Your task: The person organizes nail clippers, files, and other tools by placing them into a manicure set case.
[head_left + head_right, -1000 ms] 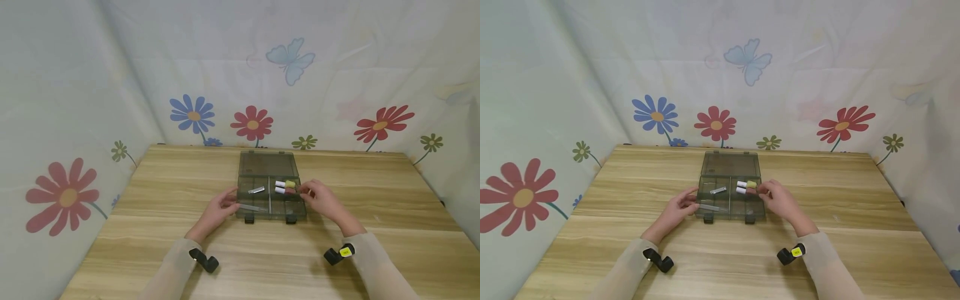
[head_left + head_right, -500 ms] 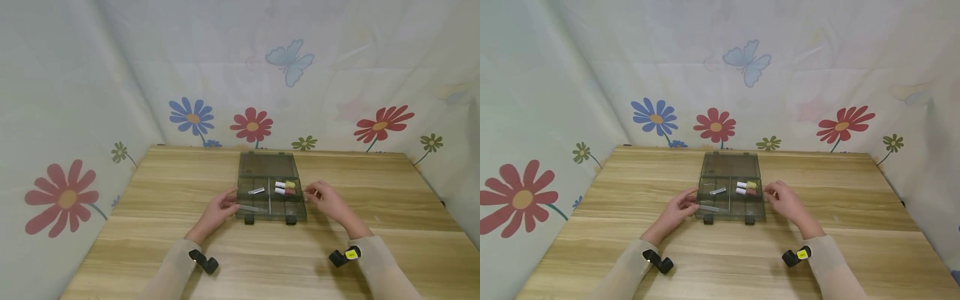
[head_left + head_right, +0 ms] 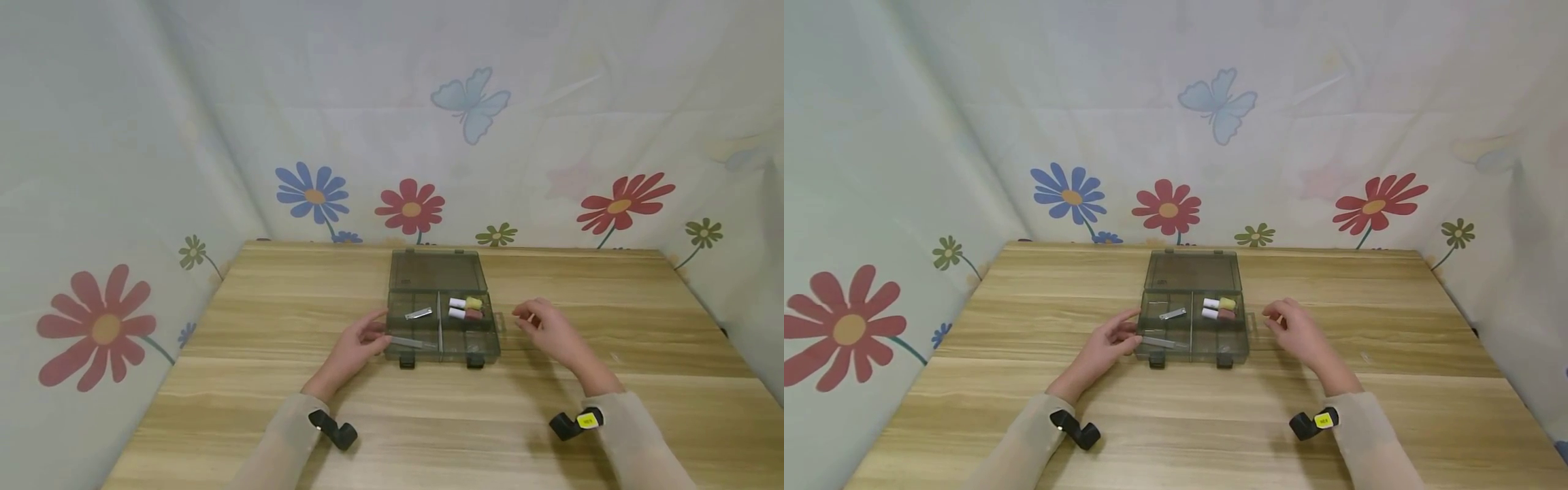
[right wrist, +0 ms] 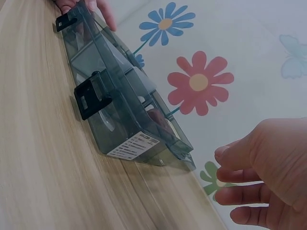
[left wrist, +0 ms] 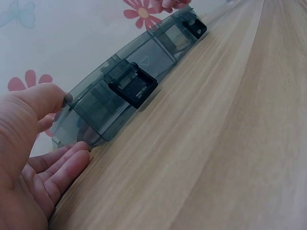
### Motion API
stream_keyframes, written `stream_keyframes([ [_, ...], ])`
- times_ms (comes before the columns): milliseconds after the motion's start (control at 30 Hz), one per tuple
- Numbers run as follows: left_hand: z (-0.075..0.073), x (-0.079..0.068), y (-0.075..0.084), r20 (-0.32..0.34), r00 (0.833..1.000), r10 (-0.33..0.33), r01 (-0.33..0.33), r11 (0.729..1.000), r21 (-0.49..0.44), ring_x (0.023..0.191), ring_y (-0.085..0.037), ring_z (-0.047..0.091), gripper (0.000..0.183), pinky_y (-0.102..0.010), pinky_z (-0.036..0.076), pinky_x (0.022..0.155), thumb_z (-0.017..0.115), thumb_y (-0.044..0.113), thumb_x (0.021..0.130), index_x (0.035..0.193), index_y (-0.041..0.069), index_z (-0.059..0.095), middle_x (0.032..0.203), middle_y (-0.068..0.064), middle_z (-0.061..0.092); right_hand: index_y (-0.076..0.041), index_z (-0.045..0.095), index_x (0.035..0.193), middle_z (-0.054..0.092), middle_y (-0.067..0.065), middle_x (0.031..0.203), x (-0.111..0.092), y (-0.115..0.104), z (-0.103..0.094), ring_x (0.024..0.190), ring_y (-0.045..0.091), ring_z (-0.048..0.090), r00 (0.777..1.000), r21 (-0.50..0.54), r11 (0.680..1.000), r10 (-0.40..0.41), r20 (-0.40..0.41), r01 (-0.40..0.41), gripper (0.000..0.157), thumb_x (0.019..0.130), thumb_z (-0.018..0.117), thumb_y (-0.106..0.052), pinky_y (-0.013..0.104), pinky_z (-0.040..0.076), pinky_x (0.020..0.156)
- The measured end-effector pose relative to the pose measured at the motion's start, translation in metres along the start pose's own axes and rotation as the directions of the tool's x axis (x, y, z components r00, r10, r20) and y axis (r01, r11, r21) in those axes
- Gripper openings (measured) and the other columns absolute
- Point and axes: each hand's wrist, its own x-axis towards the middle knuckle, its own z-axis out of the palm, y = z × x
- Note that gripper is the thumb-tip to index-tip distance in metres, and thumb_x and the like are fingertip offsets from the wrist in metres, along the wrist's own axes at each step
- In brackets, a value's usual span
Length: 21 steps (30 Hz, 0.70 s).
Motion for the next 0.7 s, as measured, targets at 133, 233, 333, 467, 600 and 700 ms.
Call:
stream_keyframes([
  [133,0.000,0.000,-0.001,0.000,1.000,0.002,-0.002,1.000,0.004,0.103,-0.032,0.057,0.055,-0.036,0.049,0.081,0.065,0.013,0.088,0.138,0.005,0.043,0.121,-0.026,0.055,0.004,0.063,0.097,0.058,0.009,0.086,-0.002,0.001,-0.003,0.071,0.019,0.052,1.000,-0.004,1.000,0.002,-0.006,-0.002,0.011,0.087,0.061,0.002,0.034,0.044,0.062],
  [233,0.001,0.001,-0.002,0.002,1.000,0.003,-0.003,1.000,0.005,0.103,-0.033,0.057,0.055,-0.035,0.049,0.080,0.065,0.012,0.088,0.138,0.004,0.043,0.120,-0.026,0.055,0.004,0.064,0.096,0.058,0.009,0.085,-0.004,0.003,-0.005,0.071,0.019,0.052,1.000,-0.008,1.000,0.002,-0.015,-0.002,0.011,0.086,0.062,0.003,0.034,0.045,0.062],
  [333,0.001,0.001,-0.003,0.006,1.000,0.006,-0.006,1.000,0.002,0.103,-0.033,0.057,0.055,-0.034,0.049,0.080,0.064,0.012,0.088,0.138,0.004,0.043,0.120,-0.026,0.055,0.004,0.063,0.096,0.057,0.008,0.084,-0.007,0.006,-0.007,0.071,0.019,0.051,1.000,-0.009,1.000,0.002,-0.024,-0.002,0.011,0.086,0.062,0.003,0.034,0.044,0.062],
  [467,0.001,0.002,-0.005,0.009,1.000,0.008,-0.008,1.000,-0.005,0.103,-0.033,0.057,0.055,-0.035,0.049,0.081,0.064,0.012,0.088,0.138,0.004,0.042,0.120,-0.027,0.055,0.004,0.063,0.096,0.056,0.008,0.083,-0.009,0.009,-0.009,0.070,0.019,0.050,0.999,-0.019,1.000,0.007,-0.036,-0.008,0.011,0.086,0.062,0.002,0.034,0.044,0.060],
  [600,0.001,0.002,-0.005,0.007,1.000,0.001,-0.001,1.000,-0.006,0.103,-0.032,0.057,0.055,-0.034,0.049,0.080,0.065,0.013,0.088,0.138,0.004,0.042,0.120,-0.026,0.055,0.004,0.064,0.097,0.057,0.007,0.083,-0.011,0.013,-0.010,0.071,0.019,0.051,0.999,-0.030,0.999,0.015,-0.037,-0.016,0.011,0.086,0.062,0.001,0.034,0.044,0.061],
  [700,0.001,0.002,-0.004,0.007,1.000,-0.002,0.002,1.000,-0.007,0.103,-0.031,0.057,0.056,-0.034,0.049,0.080,0.065,0.013,0.088,0.139,0.004,0.042,0.121,-0.026,0.055,0.004,0.064,0.098,0.057,0.008,0.084,-0.012,0.016,-0.011,0.072,0.020,0.052,0.999,-0.027,0.999,0.025,-0.038,-0.027,0.012,0.086,0.061,0.002,0.034,0.045,0.061],
])
